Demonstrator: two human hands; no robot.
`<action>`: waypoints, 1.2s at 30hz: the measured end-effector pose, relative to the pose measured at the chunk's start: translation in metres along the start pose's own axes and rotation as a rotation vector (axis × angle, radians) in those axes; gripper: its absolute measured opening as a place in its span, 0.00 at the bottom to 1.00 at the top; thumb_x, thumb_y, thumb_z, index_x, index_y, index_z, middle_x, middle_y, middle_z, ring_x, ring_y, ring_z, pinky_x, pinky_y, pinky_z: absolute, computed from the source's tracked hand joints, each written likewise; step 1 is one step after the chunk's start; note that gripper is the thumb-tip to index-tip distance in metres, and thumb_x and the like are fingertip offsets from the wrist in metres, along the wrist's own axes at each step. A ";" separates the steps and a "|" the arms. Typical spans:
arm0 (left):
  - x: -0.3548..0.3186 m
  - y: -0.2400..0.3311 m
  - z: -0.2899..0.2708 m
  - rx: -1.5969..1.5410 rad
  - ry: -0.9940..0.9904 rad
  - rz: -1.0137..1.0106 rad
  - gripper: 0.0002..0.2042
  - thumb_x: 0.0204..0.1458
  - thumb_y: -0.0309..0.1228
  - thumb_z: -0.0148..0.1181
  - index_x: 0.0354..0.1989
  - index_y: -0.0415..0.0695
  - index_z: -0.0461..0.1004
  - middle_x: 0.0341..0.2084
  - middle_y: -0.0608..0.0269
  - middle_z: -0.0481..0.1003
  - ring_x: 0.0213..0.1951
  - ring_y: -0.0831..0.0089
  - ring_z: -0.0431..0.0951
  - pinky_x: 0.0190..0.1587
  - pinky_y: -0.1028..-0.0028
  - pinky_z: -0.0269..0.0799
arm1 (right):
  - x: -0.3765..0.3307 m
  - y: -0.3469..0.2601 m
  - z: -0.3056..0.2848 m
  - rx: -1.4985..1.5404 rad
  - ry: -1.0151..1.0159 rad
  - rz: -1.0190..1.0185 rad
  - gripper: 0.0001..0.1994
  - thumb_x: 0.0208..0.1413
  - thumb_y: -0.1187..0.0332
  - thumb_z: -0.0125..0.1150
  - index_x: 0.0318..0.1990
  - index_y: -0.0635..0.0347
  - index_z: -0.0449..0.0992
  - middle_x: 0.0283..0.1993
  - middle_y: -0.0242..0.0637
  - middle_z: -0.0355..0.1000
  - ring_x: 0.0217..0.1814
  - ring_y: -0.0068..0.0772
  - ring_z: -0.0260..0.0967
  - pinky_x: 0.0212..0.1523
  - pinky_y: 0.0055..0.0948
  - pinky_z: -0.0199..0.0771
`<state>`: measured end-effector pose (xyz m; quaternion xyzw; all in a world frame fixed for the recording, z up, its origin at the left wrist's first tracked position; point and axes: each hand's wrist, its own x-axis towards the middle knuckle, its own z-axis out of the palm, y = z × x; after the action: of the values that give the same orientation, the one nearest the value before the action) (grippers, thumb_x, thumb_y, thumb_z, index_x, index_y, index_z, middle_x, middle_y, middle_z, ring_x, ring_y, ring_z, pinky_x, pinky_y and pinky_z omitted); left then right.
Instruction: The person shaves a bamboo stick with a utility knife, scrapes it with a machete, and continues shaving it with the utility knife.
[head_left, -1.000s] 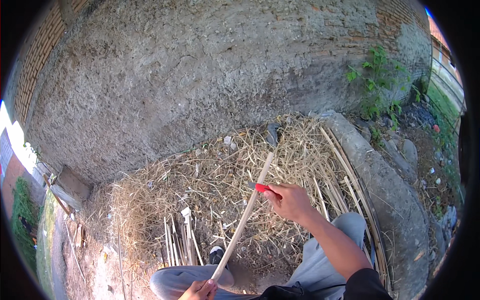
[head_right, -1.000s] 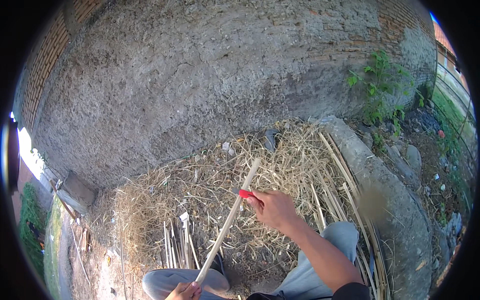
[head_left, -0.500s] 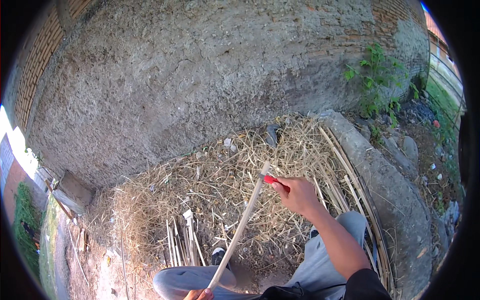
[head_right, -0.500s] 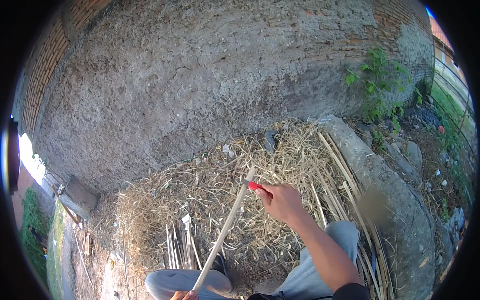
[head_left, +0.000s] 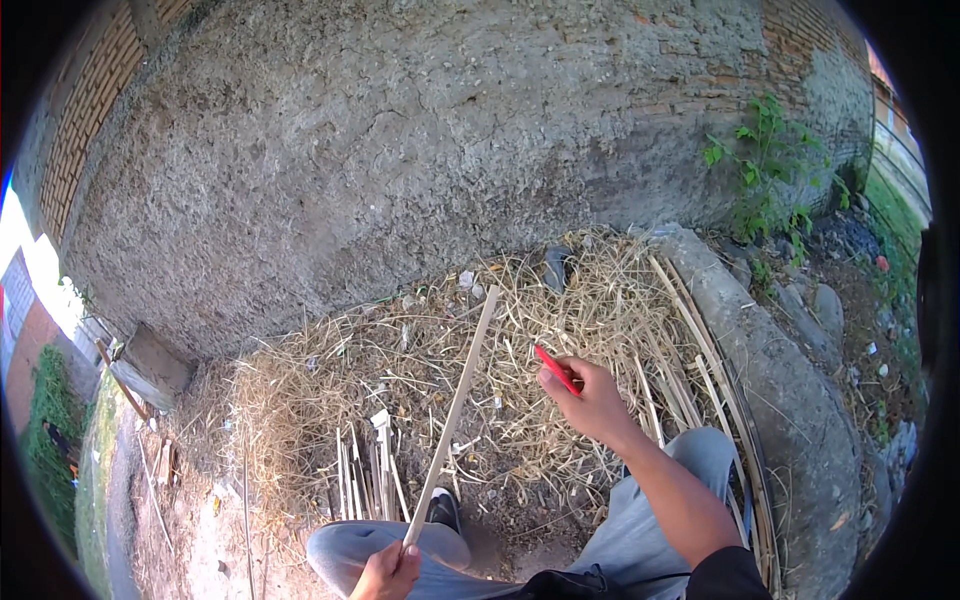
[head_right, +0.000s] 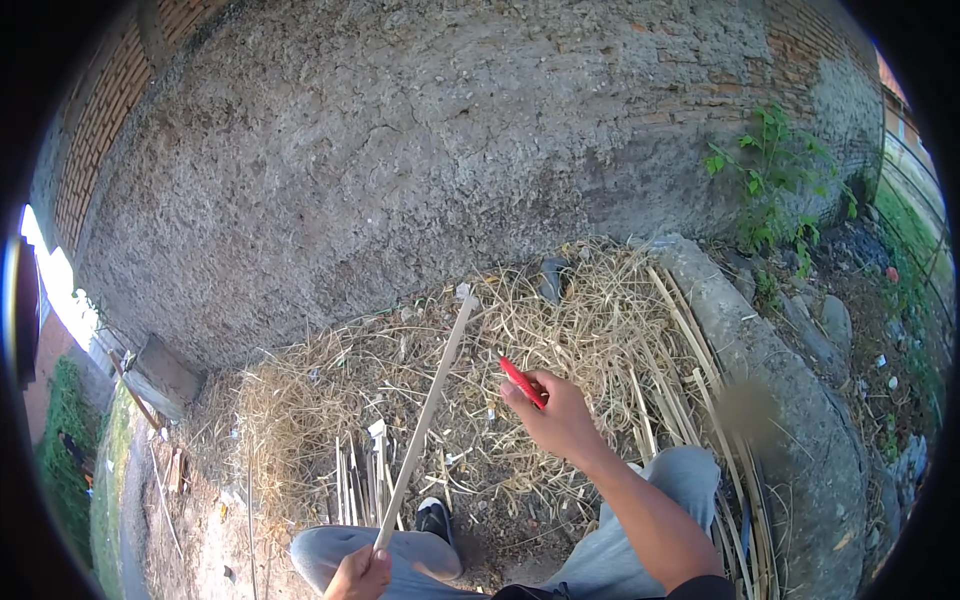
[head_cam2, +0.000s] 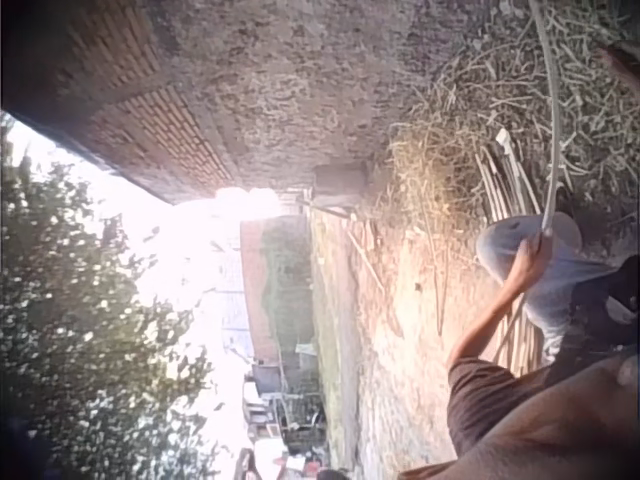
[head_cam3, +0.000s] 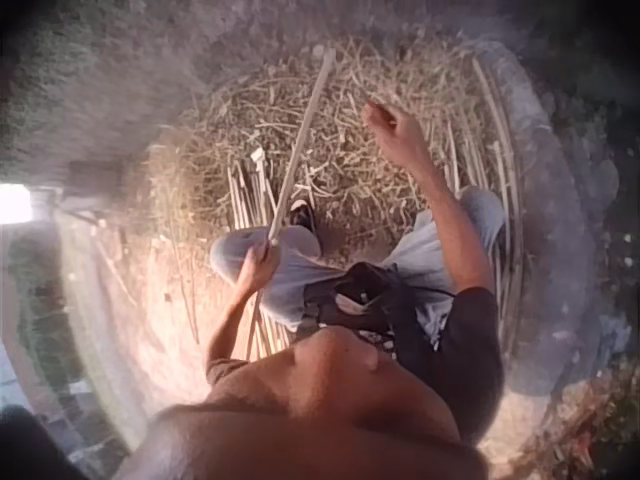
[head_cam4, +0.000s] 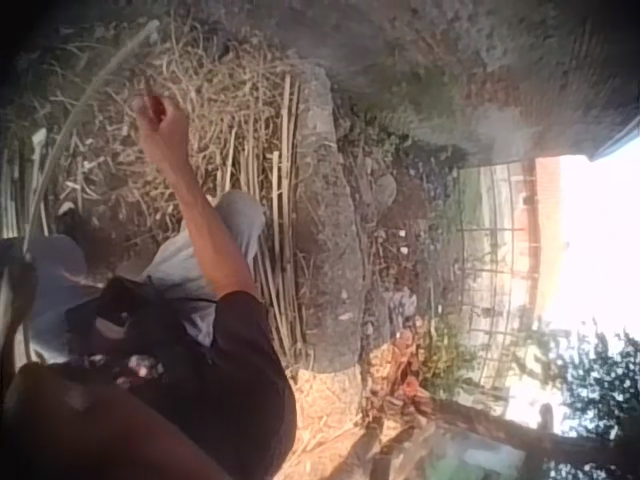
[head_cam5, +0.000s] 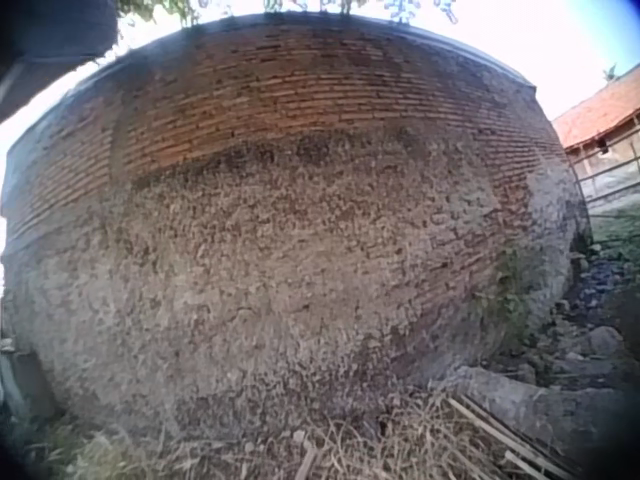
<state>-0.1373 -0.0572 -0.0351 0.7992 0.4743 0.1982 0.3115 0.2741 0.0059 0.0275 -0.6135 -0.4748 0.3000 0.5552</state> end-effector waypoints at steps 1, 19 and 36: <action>0.023 0.034 -0.003 0.115 0.079 0.101 0.17 0.65 0.43 0.44 0.25 0.48 0.63 0.13 0.73 0.60 0.12 0.82 0.59 0.13 0.77 0.53 | 0.003 0.001 -0.002 -0.011 0.000 -0.005 0.18 0.60 0.54 0.58 0.39 0.64 0.77 0.20 0.31 0.68 0.19 0.23 0.62 0.23 0.30 0.60; 0.230 0.113 -0.010 0.450 0.403 0.450 0.14 0.46 0.43 0.67 0.37 0.50 0.80 0.25 0.67 0.79 0.27 0.65 0.79 0.31 0.65 0.69 | 0.074 0.040 -0.037 1.143 0.510 0.248 0.12 0.65 0.59 0.51 0.36 0.57 0.73 0.29 0.25 0.70 0.16 0.13 0.47 0.20 0.19 0.53; 0.234 0.114 0.007 0.382 0.654 0.464 0.14 0.40 0.41 0.71 0.30 0.46 0.77 0.25 0.68 0.77 0.31 0.66 0.74 0.47 0.64 0.60 | 0.063 0.030 -0.040 1.189 0.658 0.211 0.13 0.68 0.57 0.43 0.37 0.55 0.68 0.29 0.25 0.65 0.15 0.14 0.49 0.19 0.20 0.53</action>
<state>0.0498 0.1068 0.0429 0.8228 0.3841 0.4144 -0.0608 0.3407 0.0498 0.0172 -0.3065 0.0259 0.3602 0.8807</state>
